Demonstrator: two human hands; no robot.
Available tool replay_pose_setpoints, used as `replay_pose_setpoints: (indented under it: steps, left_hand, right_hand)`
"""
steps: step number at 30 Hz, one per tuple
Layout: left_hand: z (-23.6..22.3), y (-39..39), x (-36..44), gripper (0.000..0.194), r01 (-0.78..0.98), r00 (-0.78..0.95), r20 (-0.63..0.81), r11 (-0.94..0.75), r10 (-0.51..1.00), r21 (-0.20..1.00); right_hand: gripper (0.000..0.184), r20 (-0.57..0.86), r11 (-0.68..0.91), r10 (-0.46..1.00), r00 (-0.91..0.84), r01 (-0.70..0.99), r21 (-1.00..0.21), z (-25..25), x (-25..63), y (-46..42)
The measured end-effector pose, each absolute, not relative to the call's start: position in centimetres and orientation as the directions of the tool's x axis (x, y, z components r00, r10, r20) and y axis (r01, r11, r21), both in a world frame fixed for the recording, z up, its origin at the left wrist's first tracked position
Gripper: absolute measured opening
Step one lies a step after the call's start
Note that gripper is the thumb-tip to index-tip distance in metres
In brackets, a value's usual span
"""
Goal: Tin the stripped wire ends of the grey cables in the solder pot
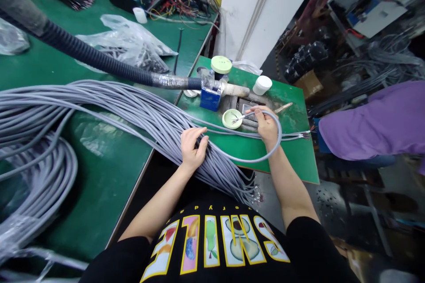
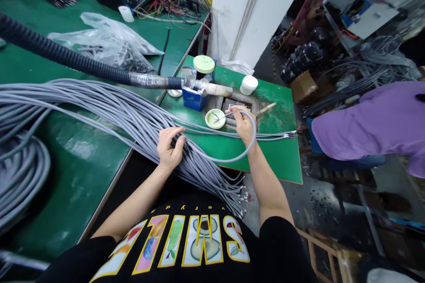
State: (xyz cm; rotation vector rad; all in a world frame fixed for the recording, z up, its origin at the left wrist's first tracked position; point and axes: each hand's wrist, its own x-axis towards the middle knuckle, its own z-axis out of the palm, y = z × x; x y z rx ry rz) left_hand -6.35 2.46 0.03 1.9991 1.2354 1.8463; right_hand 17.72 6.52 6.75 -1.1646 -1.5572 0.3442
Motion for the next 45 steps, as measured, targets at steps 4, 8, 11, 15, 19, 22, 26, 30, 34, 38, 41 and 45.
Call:
replay_pose_setpoints:
  steps: [4,8,11,15,19,22,26,30,34,38,41,45]
  left_hand:
    - [-0.1,2.3,-6.4,0.019,0.477,-0.076,0.756,-0.642,0.65,0.6]
    - [-0.2,2.3,-6.5,0.018,0.488,-0.064,0.768,-0.651,0.638,0.581]
    - [-0.2,2.3,-6.5,0.018,0.479,-0.057,0.776,-0.665,0.628,0.573]
    - [0.8,2.3,-6.5,0.012,0.414,-0.08,0.728,-0.641,0.681,0.646]
    - [3.5,3.1,-6.4,0.012,0.348,0.026,0.673,-0.638,0.739,0.687]
    - [5.3,4.2,-6.2,0.014,0.316,0.221,0.587,-0.627,0.779,0.712]
    - [6.2,5.1,-6.1,0.016,0.238,0.398,0.446,-0.559,0.802,0.794]
    - [6.2,5.1,-6.2,0.011,0.199,0.442,0.403,-0.526,0.801,0.827]
    - [6.5,4.8,-6.3,0.011,0.224,0.469,0.395,-0.538,0.79,0.812]
    - [7.2,4.7,-6.6,0.011,0.251,0.513,0.42,-0.598,0.749,0.761]
    - [7.4,4.7,-6.6,0.01,0.255,0.535,0.42,-0.614,0.733,0.747]
    - [7.2,4.9,-6.5,0.008,0.241,0.556,0.424,-0.626,0.715,0.742]
  right_hand:
    - [0.023,0.551,0.47,0.834,0.042,0.47,-0.747,6.3,17.7,7.2]
    - [0.023,0.547,0.474,0.836,0.027,0.466,-0.747,5.9,17.5,7.6]
    - [0.021,0.546,0.47,0.837,0.032,0.467,-0.749,6.1,17.4,7.5]
    - [0.019,0.576,0.49,0.813,0.09,0.427,-0.76,7.1,17.1,6.1]
    - [0.017,0.596,0.535,0.795,0.108,0.339,-0.774,8.2,16.3,4.3]
    - [0.016,0.603,0.559,0.794,0.078,0.297,-0.774,8.6,15.6,3.3]
    - [0.015,0.599,0.569,0.8,0.042,0.267,-0.778,8.9,15.0,2.4]
    - [0.015,0.602,0.577,0.798,0.022,0.262,-0.774,8.9,14.8,2.1]
    - [0.015,0.589,0.564,0.808,0.01,0.273,-0.779,9.1,14.7,1.8]
    - [0.016,0.591,0.563,0.807,0.007,0.294,-0.772,9.3,14.5,1.6]
    - [0.016,0.593,0.566,0.805,0.0,0.301,-0.768,9.4,14.4,1.5]
    - [0.017,0.587,0.558,0.809,-0.002,0.316,-0.768,9.4,14.5,1.4]
